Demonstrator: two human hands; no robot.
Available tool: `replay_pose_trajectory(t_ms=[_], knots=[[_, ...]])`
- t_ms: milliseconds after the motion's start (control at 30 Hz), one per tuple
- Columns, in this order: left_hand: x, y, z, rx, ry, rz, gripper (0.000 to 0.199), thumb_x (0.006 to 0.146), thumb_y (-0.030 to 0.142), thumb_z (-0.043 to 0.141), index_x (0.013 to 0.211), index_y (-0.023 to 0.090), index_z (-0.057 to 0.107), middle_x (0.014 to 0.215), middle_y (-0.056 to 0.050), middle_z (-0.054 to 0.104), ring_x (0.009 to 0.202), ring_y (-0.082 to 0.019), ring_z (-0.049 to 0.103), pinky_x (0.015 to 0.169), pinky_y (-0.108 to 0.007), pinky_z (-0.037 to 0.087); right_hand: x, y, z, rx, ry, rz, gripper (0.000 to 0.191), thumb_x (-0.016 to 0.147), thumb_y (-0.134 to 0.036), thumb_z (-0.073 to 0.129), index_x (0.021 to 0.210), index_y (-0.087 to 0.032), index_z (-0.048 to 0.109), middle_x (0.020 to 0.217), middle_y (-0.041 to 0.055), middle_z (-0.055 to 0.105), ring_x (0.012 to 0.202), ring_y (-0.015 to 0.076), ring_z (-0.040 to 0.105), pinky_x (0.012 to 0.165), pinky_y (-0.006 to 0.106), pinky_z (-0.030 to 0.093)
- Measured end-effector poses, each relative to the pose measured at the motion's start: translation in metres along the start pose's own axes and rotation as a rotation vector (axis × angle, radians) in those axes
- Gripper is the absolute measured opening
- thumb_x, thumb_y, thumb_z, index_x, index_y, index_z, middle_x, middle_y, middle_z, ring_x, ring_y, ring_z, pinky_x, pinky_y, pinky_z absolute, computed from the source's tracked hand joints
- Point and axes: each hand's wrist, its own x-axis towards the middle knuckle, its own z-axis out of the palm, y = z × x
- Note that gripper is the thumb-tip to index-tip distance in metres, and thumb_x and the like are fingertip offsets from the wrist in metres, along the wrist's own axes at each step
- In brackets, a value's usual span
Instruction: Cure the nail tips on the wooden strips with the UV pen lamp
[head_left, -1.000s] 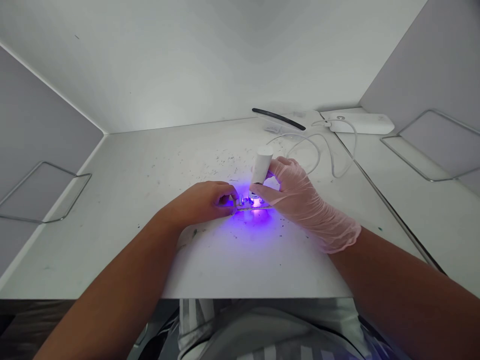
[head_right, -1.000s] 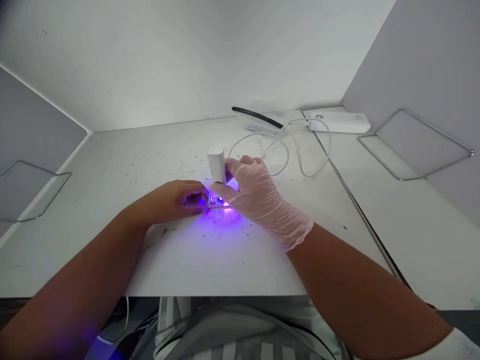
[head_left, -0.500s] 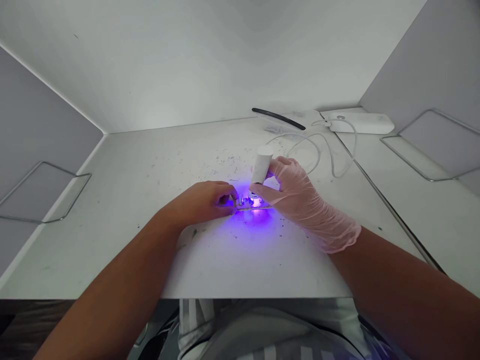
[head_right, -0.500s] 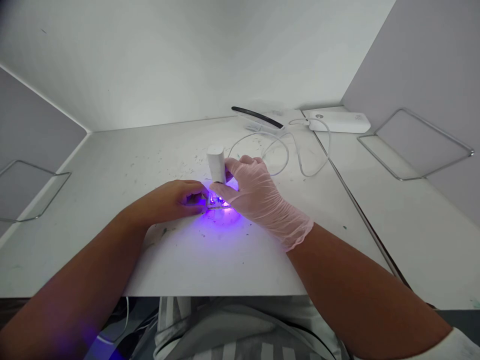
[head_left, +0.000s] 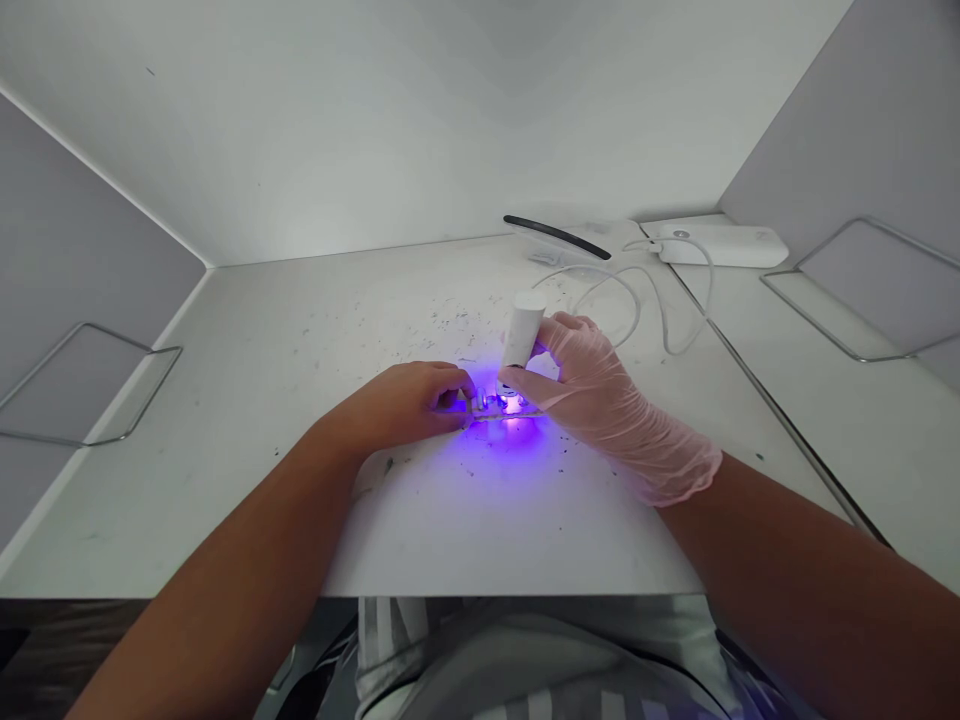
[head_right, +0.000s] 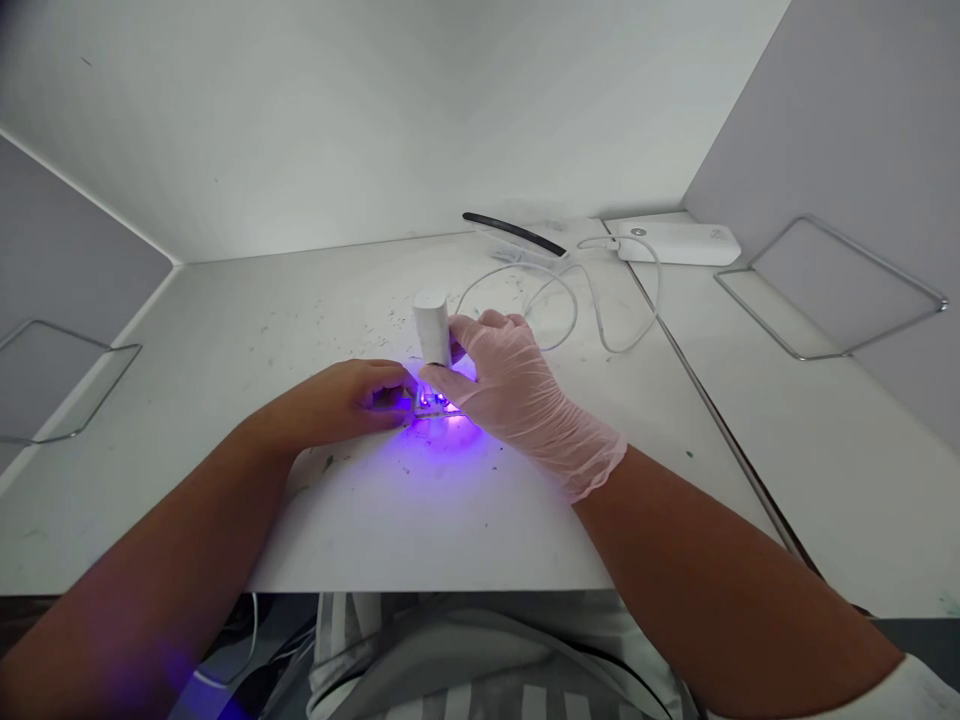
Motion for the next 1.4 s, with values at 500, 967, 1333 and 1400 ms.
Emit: replay_pose_trajectory(t_ms=[500,967,1333,1400], knots=[[-0.0003,0.0012,-0.0004,0.001,0.003,0.009,0.019,0.081,0.037,0.057,0.091,0.024,0.065,0.077,0.002,0.062,0.065,-0.012,0.050,0.058,-0.025,0.034,-0.0001,0.0020,0.0011,-0.001,-0.006,-0.002,0.021,0.077,-0.042,0.065,0.084,-0.022,0.065,0.075,0.0026,0.054,0.078,0.0197,0.047,0.072,0.034,0.038],[-0.0007,0.0003,0.0000,0.004,0.008,0.017,0.021,0.081,0.037,0.057,0.093,0.023,0.066,0.078,0.001,0.063,0.066,-0.012,0.051,0.058,-0.026,0.035,0.0003,0.0005,-0.0003,0.000,-0.014,0.011,0.019,0.077,-0.041,0.065,0.082,-0.022,0.063,0.075,0.0027,0.055,0.077,0.0194,0.047,0.073,0.034,0.039],[0.0001,0.0006,0.0000,-0.008,0.006,0.017,0.020,0.080,0.036,0.057,0.092,0.024,0.066,0.078,0.001,0.063,0.066,-0.012,0.050,0.058,-0.026,0.034,-0.0004,-0.0020,-0.0017,0.031,-0.031,0.050,0.019,0.077,-0.040,0.065,0.083,-0.022,0.064,0.079,0.0042,0.057,0.085,0.0225,0.049,0.072,0.034,0.040],[0.0000,0.0007,-0.0002,-0.004,0.006,0.015,0.020,0.080,0.037,0.057,0.091,0.023,0.066,0.077,0.001,0.062,0.065,-0.012,0.050,0.058,-0.026,0.034,-0.0001,-0.0015,-0.0015,0.034,-0.031,0.048,0.019,0.077,-0.040,0.065,0.084,-0.022,0.065,0.079,0.0043,0.057,0.085,0.0224,0.049,0.072,0.034,0.040]])
